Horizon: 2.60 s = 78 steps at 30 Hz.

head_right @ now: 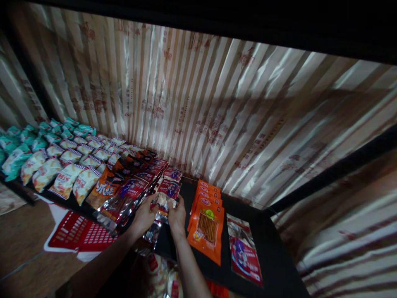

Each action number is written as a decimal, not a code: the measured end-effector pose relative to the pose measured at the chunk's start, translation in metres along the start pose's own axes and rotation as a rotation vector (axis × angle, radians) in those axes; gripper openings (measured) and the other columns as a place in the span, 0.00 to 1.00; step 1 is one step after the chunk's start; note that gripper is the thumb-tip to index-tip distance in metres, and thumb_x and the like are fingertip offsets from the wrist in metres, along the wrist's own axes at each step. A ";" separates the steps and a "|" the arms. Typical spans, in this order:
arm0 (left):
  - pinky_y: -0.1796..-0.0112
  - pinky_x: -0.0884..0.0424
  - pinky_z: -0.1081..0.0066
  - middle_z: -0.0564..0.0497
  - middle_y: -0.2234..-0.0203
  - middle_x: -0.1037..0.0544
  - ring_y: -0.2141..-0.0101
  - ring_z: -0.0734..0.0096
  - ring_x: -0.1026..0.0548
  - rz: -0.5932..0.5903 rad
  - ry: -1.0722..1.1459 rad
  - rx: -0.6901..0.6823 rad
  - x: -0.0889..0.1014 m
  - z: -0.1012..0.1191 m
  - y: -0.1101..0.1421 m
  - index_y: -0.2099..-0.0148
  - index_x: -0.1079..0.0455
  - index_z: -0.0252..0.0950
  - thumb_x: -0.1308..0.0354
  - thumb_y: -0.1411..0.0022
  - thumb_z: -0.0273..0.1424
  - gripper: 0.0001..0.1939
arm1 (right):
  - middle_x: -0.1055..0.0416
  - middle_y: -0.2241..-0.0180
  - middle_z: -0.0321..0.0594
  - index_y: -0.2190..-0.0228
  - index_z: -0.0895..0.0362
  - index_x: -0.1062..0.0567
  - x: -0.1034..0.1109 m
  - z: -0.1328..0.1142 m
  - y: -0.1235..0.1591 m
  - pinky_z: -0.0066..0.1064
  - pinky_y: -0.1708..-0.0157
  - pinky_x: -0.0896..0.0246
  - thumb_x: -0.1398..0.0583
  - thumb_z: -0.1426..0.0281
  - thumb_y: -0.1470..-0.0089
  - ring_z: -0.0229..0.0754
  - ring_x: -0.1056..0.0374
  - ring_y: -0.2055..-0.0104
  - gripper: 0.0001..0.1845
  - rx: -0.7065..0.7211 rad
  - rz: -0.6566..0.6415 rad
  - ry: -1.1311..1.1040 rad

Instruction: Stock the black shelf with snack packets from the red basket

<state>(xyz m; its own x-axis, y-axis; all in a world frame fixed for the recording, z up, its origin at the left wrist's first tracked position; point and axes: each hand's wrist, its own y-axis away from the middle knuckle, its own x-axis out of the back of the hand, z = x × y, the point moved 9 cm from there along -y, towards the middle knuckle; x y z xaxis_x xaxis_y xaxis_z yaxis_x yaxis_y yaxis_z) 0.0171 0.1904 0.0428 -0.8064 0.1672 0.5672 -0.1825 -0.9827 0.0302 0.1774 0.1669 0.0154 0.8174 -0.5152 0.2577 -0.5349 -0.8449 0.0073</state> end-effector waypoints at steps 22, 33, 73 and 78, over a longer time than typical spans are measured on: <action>0.41 0.49 0.61 0.42 0.41 0.41 0.40 0.61 0.46 0.048 -0.261 -0.181 -0.007 0.023 -0.008 0.43 0.39 0.29 0.56 0.45 0.20 0.26 | 0.26 0.59 0.46 0.49 0.61 0.36 -0.016 -0.034 -0.040 0.30 0.58 0.38 0.46 0.67 0.50 0.43 0.29 0.59 0.26 0.100 -0.010 0.309; 0.42 0.46 0.65 0.45 0.46 0.33 0.43 0.65 0.40 0.046 -0.196 -0.238 -0.003 0.045 -0.037 0.48 0.34 0.32 0.55 0.45 0.20 0.23 | 0.26 0.59 0.45 0.54 0.60 0.30 -0.026 -0.030 -0.053 0.31 0.57 0.38 0.46 0.66 0.50 0.43 0.30 0.59 0.21 0.111 -0.054 0.351; 0.42 0.52 0.64 0.49 0.49 0.30 0.43 0.68 0.40 -0.133 -0.343 -0.327 -0.067 0.036 -0.125 0.49 0.34 0.39 0.60 0.36 0.30 0.18 | 0.26 0.60 0.44 0.54 0.58 0.30 -0.031 -0.030 -0.051 0.31 0.59 0.37 0.46 0.71 0.52 0.43 0.29 0.59 0.21 0.154 -0.122 0.293; 0.42 0.54 0.60 0.46 0.44 0.35 0.41 0.65 0.45 -0.161 -0.355 -0.253 -0.067 0.029 -0.120 0.44 0.38 0.36 0.61 0.36 0.31 0.21 | 0.25 0.61 0.46 0.57 0.60 0.28 -0.025 -0.029 -0.048 0.32 0.57 0.38 0.46 0.73 0.53 0.45 0.29 0.59 0.20 0.160 -0.084 0.386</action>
<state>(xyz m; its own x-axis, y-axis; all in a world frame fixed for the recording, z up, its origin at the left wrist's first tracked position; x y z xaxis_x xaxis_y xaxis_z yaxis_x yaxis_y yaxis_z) 0.1098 0.2952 0.0253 -0.5219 0.2349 0.8200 -0.4566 -0.8889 -0.0360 0.1762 0.2251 0.0368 0.6998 -0.3780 0.6061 -0.4051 -0.9089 -0.0991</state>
